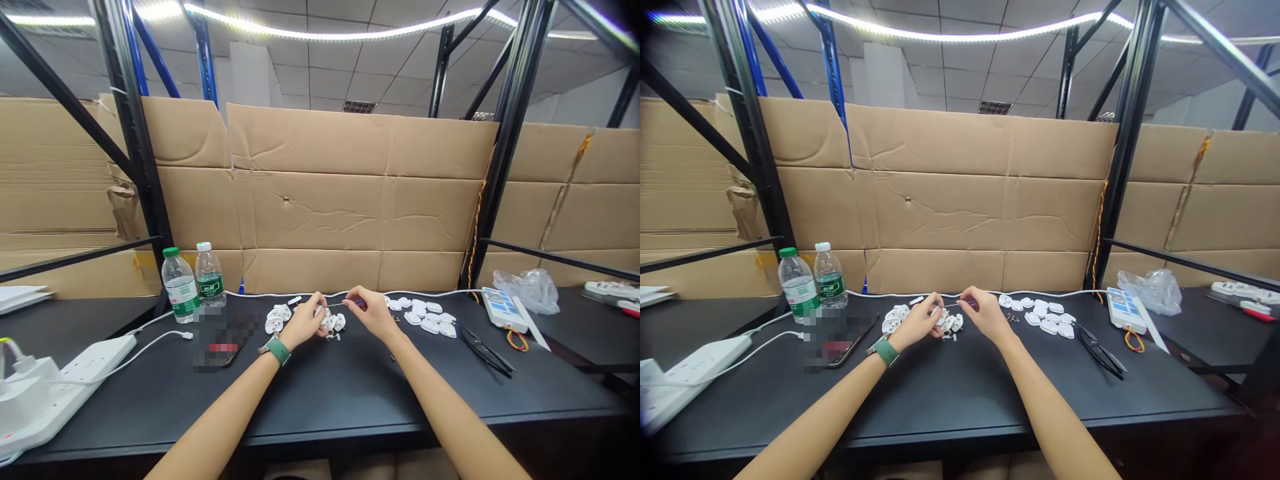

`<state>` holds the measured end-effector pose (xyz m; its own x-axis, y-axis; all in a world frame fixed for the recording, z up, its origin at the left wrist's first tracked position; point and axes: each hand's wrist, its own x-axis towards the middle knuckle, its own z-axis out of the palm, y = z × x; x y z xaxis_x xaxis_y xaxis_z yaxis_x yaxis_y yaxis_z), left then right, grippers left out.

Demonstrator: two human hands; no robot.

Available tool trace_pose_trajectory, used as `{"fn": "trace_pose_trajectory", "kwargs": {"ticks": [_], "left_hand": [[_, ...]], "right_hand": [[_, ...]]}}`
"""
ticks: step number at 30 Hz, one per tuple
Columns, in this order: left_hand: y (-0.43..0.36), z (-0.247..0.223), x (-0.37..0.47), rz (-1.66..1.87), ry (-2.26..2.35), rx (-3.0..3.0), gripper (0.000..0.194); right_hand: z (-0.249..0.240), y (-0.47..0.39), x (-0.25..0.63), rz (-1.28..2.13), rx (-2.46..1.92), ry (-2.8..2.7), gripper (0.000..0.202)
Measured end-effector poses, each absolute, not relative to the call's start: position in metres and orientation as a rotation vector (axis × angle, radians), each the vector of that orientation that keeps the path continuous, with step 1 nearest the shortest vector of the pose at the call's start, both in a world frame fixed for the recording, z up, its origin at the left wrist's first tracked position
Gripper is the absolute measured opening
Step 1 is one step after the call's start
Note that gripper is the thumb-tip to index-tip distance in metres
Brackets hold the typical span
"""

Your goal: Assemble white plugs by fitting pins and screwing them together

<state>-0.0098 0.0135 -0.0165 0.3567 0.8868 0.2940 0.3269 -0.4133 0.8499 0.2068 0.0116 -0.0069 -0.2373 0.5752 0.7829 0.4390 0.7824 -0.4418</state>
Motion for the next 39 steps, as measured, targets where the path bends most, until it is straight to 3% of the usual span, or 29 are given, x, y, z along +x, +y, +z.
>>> {"fn": "trace_pose_trajectory", "kwargs": {"ticks": [39], "left_hand": [[0.0148,-0.0175,-0.0119,1.077,1.120,1.926,0.015]], "right_hand": [[-0.0017,0.0083,0.2080,0.154,-0.745,-1.985,0.018]]}}
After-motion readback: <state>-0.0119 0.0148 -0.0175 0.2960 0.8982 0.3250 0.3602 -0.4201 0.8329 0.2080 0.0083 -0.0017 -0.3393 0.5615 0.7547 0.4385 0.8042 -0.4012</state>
